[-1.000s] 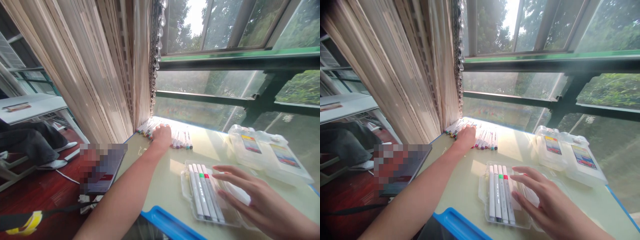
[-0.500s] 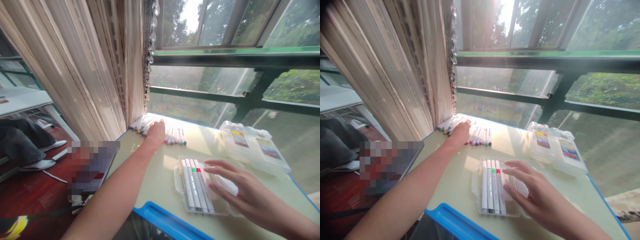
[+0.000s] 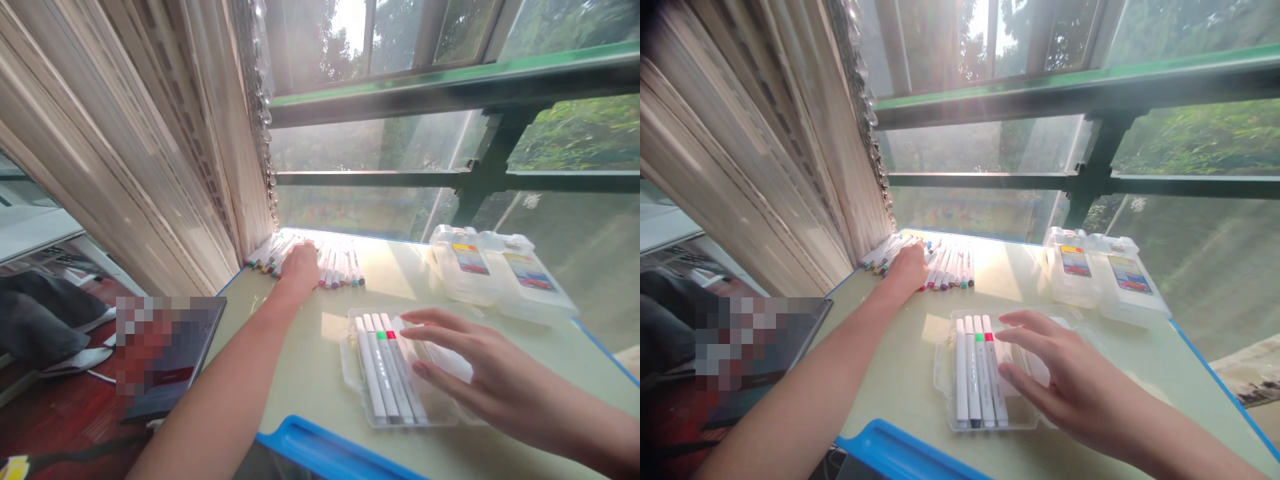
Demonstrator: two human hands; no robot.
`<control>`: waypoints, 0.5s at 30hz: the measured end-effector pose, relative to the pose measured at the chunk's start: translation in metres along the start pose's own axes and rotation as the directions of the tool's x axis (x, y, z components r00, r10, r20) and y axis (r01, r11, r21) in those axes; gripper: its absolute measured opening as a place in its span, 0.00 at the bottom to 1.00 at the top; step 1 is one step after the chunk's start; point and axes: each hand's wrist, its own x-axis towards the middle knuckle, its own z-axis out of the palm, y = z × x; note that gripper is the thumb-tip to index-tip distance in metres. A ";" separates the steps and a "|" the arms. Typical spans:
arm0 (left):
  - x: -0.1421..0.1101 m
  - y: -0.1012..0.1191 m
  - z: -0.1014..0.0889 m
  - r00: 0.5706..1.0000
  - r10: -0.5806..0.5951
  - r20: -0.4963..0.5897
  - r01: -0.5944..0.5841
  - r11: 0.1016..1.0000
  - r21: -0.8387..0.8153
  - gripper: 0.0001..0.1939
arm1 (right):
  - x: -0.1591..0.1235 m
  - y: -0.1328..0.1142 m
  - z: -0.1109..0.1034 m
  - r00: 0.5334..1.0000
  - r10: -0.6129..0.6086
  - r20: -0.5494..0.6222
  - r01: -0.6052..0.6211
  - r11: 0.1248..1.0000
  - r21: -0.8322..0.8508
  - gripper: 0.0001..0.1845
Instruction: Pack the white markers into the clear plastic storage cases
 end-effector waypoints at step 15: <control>-0.006 0.026 -0.006 0.997 0.064 -0.033 -0.070 0.748 -0.660 0.14 | 0.001 -0.006 -0.006 0.998 0.056 -0.010 -0.055 0.998 0.043 0.18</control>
